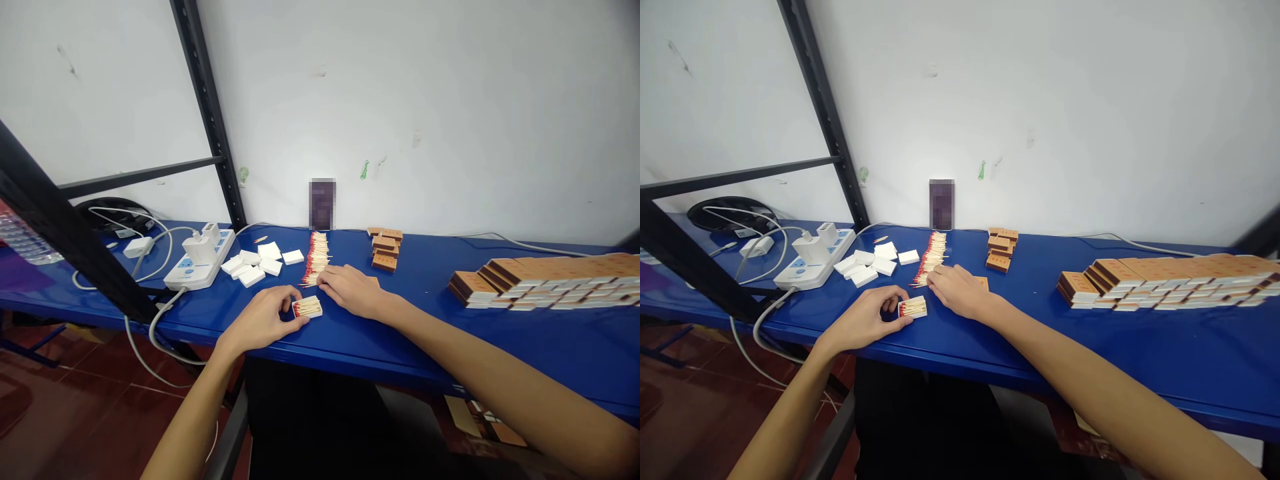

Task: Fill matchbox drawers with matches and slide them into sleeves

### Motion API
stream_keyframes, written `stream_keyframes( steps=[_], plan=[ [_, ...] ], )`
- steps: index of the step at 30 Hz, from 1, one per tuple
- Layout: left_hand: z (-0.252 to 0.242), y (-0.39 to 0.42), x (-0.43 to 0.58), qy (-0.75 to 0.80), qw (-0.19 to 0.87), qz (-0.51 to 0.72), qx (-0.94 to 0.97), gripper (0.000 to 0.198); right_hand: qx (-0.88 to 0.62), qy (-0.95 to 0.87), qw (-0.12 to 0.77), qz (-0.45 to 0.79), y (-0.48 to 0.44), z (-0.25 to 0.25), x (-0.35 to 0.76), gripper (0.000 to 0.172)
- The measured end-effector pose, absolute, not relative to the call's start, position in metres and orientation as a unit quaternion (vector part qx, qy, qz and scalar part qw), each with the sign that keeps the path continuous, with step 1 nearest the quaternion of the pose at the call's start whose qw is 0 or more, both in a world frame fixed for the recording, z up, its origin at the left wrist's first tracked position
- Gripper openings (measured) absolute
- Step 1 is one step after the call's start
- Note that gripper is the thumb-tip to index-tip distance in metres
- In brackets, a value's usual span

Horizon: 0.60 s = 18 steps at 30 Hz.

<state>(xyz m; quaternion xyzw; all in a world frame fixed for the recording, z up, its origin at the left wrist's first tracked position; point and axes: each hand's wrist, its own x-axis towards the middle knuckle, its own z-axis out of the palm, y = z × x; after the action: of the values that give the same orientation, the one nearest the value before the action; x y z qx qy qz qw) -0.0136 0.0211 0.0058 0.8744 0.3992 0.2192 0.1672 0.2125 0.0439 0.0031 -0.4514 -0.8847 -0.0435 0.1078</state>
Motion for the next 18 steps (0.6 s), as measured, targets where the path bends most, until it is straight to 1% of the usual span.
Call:
stream_keyframes(
  steps=[6, 10, 18],
  plan=[
    [0.006, 0.021, -0.014, 0.4, 0.166, 0.215, 0.876, 0.025, -0.427, -0.894, 0.128, -0.029, 0.047, 0.001, 0.212, 0.019],
    [0.006, 0.021, -0.014, 0.401, 0.166, 0.212, 0.876, 0.025, -0.441, -0.887, 0.135, 0.006, 0.047, 0.002, 0.212, 0.017],
    [0.005, 0.022, -0.015, 0.398, 0.163, 0.213, 0.877, 0.026, -0.42, -0.9, 0.119, 0.002, 0.037, 0.004, 0.212, 0.017]
  ],
)
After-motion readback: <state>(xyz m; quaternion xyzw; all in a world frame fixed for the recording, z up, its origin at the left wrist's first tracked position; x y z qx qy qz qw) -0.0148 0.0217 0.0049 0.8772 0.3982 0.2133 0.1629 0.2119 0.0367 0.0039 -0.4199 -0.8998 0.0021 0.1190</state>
